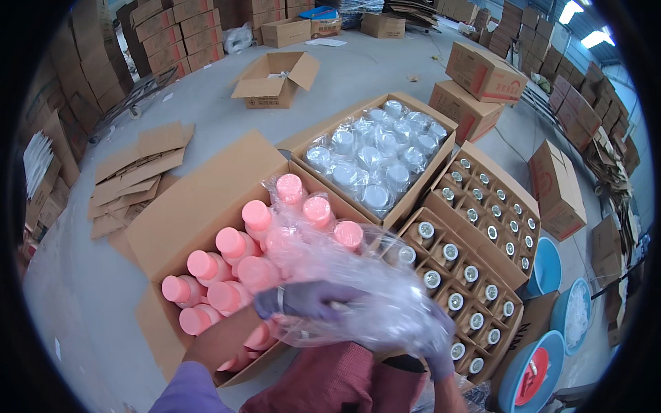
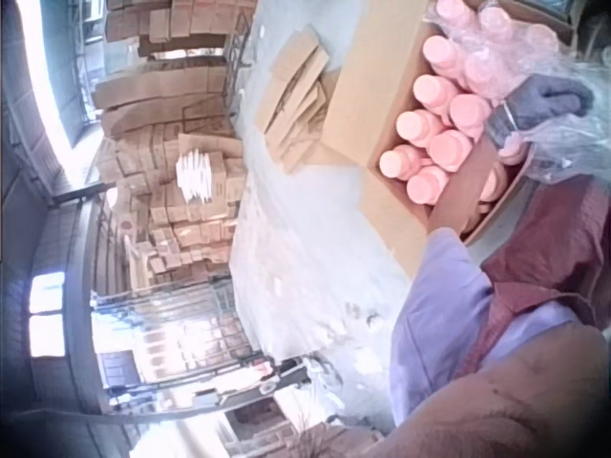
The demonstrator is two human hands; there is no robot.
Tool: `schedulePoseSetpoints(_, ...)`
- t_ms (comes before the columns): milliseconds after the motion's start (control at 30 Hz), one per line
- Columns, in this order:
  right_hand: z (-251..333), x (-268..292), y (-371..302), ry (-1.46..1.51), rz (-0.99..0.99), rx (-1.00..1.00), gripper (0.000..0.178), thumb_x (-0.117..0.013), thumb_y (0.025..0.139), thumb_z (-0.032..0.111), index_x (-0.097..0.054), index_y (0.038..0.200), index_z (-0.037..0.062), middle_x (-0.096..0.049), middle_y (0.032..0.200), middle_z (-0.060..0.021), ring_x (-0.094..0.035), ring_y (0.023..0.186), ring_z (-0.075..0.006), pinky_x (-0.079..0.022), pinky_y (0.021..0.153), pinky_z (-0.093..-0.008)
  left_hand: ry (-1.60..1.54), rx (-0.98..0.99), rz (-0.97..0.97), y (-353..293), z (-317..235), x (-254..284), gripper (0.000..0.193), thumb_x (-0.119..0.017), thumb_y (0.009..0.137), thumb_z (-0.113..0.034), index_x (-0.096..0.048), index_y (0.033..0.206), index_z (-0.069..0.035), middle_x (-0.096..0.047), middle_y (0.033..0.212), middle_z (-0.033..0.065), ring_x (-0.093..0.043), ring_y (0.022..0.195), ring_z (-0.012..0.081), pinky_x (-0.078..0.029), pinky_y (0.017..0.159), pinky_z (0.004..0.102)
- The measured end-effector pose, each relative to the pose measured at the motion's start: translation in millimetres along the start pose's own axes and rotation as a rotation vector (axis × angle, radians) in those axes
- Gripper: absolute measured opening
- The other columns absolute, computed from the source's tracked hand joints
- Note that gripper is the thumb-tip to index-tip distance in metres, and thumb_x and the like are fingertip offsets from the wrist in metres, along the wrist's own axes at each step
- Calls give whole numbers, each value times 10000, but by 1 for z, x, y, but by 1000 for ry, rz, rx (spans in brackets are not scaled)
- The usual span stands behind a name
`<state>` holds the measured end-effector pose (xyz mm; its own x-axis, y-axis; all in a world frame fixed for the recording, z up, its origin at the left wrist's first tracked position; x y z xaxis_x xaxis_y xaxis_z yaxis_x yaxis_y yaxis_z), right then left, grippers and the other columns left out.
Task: The person assembles thermos bottles by inserting metal inner liners into pink and green plastic outer shells, then attaching lids and caps. The person handles the components one at a time and places the completed bottles into a cardboard box.
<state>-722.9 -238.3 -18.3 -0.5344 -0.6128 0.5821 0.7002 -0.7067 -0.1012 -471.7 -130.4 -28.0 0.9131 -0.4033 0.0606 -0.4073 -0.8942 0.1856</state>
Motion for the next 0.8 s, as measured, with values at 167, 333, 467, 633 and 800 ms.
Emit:
schedulePoseSetpoints(167,-229,-37,-150,5,36,-573,591,-669,853,323,-517,1353,46,-614,1240,-146,-582,1109,-256,-458,988,-378,1347,306,-870,-76,71,125,655,-719,821,-381,-517,1351,-54,-521,1306,211,-522,1175,360,-430,1000,433)
schedulePoseSetpoints(333,-360,-86,-256,286,339,-970,598,-668,915,207,-432,1425,5,-607,1226,-132,-586,1079,-209,-471,985,-346,949,408,-1224,-107,146,200,248,-675,872,-319,-629,831,-79,-629,812,92,-606,772,287,-478,724,419)
schedulePoseSetpoints(467,-193,-5,-73,-193,201,-391,664,-691,863,196,-409,1452,76,-516,1318,-160,-565,1113,-269,-489,968,-371,-39,-356,-1494,-58,9,225,205,-609,949,-202,-599,818,-46,-574,738,11,-544,677,154,-472,615,319)
schedulePoseSetpoints(633,19,-96,150,-495,-18,465,788,-729,757,218,-399,1473,208,-366,1475,-210,-530,1180,-384,-515,940,-424,1460,527,-819,-88,107,287,776,-722,802,-404,-277,1396,-178,-265,1382,180,-354,1224,421,-357,1014,482)
schedulePoseSetpoints(800,-7,-185,262,-1051,-55,523,678,-568,859,145,-373,1477,344,-268,1568,-126,-540,1138,-368,-534,800,-455,1463,962,-551,11,181,257,877,-711,787,-302,-242,1527,-246,-221,1553,224,-317,1354,532,-395,1028,602)
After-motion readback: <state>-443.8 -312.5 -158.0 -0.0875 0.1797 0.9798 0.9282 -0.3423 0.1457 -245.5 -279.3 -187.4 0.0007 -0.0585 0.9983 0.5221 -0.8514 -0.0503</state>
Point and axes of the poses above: each hand's wrist, its own y-axis towards the middle knuckle, its own x-axis out of the back of the hand, z = x × y, the point moved 4 cm from there along y, towards the middle knuckle
